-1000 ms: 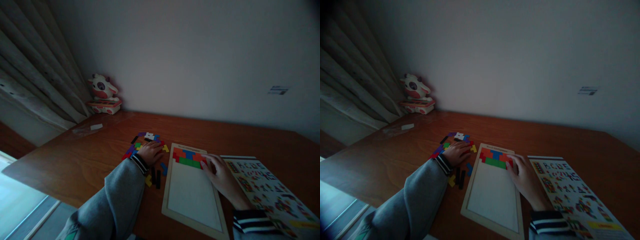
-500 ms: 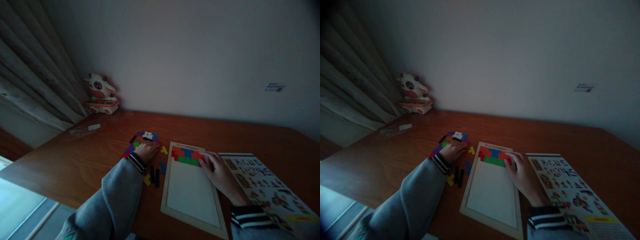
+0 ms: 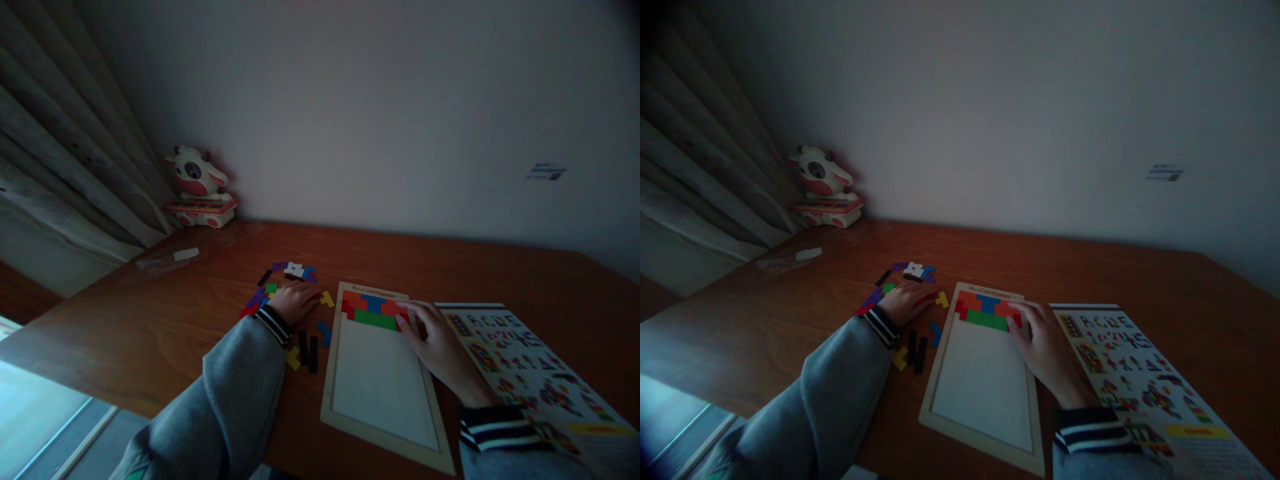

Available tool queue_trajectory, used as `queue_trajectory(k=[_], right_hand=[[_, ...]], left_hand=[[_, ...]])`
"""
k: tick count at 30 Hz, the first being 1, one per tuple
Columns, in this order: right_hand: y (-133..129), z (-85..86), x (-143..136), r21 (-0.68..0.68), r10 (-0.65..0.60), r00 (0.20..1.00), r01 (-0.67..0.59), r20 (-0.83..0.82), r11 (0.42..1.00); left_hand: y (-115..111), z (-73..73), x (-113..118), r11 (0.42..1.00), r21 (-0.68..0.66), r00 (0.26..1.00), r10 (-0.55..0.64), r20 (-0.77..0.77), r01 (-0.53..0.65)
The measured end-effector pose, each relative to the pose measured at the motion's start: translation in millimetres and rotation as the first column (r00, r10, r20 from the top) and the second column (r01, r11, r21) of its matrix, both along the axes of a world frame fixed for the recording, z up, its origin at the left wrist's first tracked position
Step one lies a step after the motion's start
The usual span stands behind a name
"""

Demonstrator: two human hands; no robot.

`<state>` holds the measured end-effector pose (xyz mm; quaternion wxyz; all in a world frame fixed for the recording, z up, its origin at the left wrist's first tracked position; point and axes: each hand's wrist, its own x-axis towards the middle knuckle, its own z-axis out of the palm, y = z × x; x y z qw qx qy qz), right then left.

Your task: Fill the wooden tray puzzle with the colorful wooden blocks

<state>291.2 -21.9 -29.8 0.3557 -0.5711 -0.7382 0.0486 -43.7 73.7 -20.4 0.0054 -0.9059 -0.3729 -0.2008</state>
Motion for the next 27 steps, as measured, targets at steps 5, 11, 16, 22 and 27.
queue_trajectory(k=[5, 11, 16, 22, 27], right_hand=[[0.5, 0.8, -0.4, 0.011, 0.008, 1.0, -0.008, 0.002, 1.0], [-0.2, 1.7, -0.9, 0.009, 0.009, 1.0, -0.009, -0.001, 1.0], [-0.9, 4.5, -2.2, 0.001, 0.009, 1.0, -0.009, 0.008, 1.0], [-0.8, 2.9, -1.2, 0.002, 0.021, 1.0, -0.021, 0.001, 1.0], [-2.0, 6.7, -2.7, -0.01, 0.025, 1.0, -0.025, -0.015, 1.0]], left_hand=[[-2.0, -0.8, 4.0, 0.989, 0.066, 0.99, -0.133, 0.047, 0.13], [-3.3, -4.4, 8.0, 0.973, 0.013, 0.971, -0.23, 0.059, 0.23], [-4.5, -2.2, 8.1, 0.974, 0.093, 0.976, -0.21, 0.051, 0.204], [-2.4, -5.5, 5.5, 0.965, 0.109, 0.97, -0.242, 0.011, 0.24], [-1.8, -2.6, 2.7, 0.984, 0.085, 0.988, -0.153, -0.012, 0.154]])
